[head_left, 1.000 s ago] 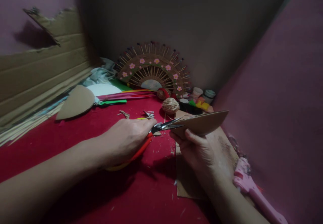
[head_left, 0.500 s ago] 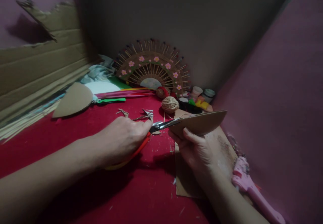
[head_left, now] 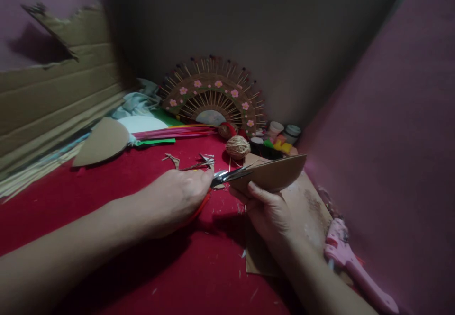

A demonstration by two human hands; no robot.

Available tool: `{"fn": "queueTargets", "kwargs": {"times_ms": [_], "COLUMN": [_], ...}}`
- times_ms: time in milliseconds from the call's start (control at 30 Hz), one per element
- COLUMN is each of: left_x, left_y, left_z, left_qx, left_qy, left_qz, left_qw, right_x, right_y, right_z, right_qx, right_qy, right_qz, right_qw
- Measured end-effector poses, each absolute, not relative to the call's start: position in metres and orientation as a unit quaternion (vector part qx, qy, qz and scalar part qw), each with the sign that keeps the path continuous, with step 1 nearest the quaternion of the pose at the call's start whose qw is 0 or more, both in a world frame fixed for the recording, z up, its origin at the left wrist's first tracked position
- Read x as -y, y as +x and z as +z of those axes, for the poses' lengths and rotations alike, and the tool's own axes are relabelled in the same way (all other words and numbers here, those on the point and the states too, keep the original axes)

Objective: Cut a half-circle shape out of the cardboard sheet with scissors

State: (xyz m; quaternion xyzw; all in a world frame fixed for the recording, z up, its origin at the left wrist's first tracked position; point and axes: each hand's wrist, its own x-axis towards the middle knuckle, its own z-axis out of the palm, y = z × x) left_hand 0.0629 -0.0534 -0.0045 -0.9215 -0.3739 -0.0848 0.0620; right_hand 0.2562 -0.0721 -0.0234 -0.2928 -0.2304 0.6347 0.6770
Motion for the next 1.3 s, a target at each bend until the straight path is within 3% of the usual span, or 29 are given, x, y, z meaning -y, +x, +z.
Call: {"fn": "queueTargets", "kwargs": {"times_ms": [367,700,1000,1300], "left_x": [0.057,0.059,0.059,0.056], "left_y": [0.066,0.071,0.073,0.07], "left_z": [0.001,0.003,0.004,-0.001], "left_qx": [0.387,0.4,0.396,0.393], "left_qy": [-0.908,-0.912,-0.907,-0.915], "left_qz": [-0.023,-0.045,-0.012,-0.041], "left_qw": [0.156,0.078,0.142,0.085], "right_x": [0.075,0.075,0.078,0.078], "right_y": [0.256,0.252,0.249,0.249], "right_z": [-0.025,-0.029,-0.03,-0.029], "right_qx": [0.225,0.249,0.24,0.236], "right_qy": [-0.3,-0.302,-0.302,-0.299], "right_qz": [0.632,0.633,0.635,0.637], "right_qw": [0.679,0.668,0.669,0.671]}}
